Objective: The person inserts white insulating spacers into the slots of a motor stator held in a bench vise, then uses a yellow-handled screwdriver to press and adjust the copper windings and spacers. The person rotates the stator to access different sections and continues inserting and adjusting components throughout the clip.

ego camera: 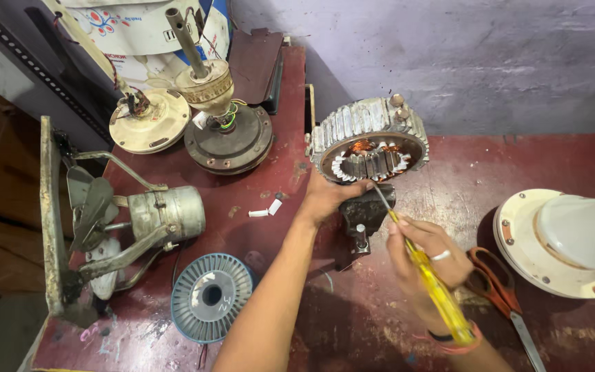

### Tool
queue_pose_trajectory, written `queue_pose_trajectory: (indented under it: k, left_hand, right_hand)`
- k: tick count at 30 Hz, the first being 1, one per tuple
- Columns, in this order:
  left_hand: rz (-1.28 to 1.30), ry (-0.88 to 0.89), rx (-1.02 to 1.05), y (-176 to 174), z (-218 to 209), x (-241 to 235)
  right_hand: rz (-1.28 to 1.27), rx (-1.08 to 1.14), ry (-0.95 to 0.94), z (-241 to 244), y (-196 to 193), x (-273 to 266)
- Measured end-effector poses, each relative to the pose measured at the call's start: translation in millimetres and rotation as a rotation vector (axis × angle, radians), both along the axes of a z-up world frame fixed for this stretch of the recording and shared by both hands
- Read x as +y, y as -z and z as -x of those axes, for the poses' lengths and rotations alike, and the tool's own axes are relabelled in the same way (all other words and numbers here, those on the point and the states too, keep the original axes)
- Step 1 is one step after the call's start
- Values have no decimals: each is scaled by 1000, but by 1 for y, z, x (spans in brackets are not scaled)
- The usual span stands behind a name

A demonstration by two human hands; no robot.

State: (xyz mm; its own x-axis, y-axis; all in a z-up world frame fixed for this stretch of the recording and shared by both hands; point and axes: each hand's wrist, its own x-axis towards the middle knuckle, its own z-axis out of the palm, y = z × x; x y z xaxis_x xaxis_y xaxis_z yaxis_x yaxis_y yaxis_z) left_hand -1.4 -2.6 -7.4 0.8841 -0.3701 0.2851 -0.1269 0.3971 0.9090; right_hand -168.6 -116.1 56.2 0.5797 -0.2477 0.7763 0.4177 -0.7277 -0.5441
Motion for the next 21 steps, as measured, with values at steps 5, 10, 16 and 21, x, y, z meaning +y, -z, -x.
queue_pose_trajectory:
  k: [5, 10, 16, 21]
  left_hand:
    - [-28, -1, 7, -3, -1, 4]
    - [-35, -13, 18, -2, -1, 5]
    - [-47, -14, 27, 4, -2, 3]
    - [12, -24, 65, 6, -2, -1]
  right_hand:
    - [62, 63, 53, 3, -13, 11]
    - [39, 44, 22, 0, -18, 15]
    - [17, -14, 50, -6, -6, 21]
    - [72, -56, 93, -9, 0, 21]
